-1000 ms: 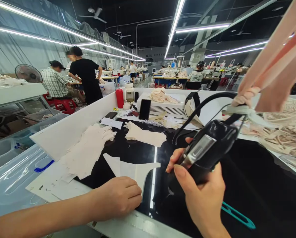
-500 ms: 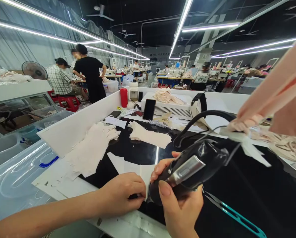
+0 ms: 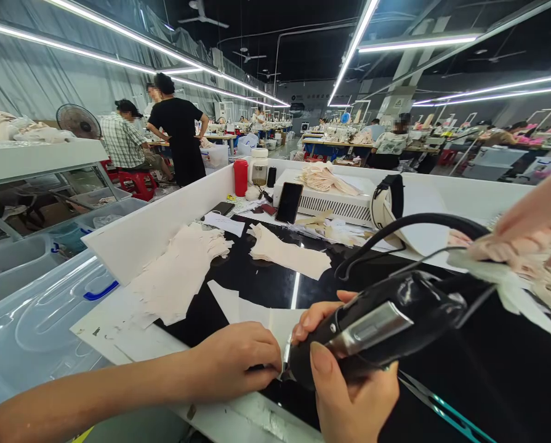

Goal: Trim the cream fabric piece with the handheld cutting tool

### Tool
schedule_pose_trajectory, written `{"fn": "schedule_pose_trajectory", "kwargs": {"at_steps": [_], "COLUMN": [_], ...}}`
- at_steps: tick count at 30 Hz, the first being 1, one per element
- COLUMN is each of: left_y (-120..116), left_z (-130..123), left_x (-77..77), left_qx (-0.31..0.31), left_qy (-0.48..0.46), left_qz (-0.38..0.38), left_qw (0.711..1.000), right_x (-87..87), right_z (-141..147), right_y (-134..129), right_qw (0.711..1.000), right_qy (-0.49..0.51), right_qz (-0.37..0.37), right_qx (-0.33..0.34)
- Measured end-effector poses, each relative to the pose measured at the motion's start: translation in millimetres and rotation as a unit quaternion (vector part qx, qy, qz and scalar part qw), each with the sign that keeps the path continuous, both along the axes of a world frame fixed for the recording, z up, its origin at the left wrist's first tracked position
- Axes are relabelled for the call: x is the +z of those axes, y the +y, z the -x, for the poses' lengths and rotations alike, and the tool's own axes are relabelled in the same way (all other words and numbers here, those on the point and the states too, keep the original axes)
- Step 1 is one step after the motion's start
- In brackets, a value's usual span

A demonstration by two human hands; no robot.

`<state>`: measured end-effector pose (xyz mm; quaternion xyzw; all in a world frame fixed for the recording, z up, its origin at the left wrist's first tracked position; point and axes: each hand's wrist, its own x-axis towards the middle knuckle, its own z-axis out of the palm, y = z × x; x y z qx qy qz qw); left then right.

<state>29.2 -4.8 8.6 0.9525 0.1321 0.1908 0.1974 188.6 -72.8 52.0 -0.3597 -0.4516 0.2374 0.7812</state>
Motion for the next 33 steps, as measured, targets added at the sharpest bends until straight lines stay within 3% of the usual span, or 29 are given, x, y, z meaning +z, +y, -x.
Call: {"fn": "schedule_pose_trajectory", "kwargs": {"at_steps": [7, 14, 21, 33], "left_y": [4, 4, 9, 15], "left_z": [0, -5, -2, 15], "left_x": [1.5, -6.1, -11.4, -4.0], "left_qx": [0.010, 0.016, -0.060, -0.098], "left_qy": [0.006, -0.012, -0.039, -0.057], "left_qz": [-0.007, -0.078, -0.139, -0.164], "left_qw": [1.000, 0.997, 0.988, 0.980], "right_x": [-0.8, -0.1, 2.1, 3.2], "right_z": [1, 0, 1, 3], "right_y": [-1, 0, 0, 2], "right_qw": [1.000, 1.000, 1.000, 1.000], "right_qy": [-0.003, -0.002, 0.007, 0.007], "right_qz": [-0.005, -0.008, -0.009, -0.009], "right_qx": [-0.001, 0.002, 0.003, -0.007]}}
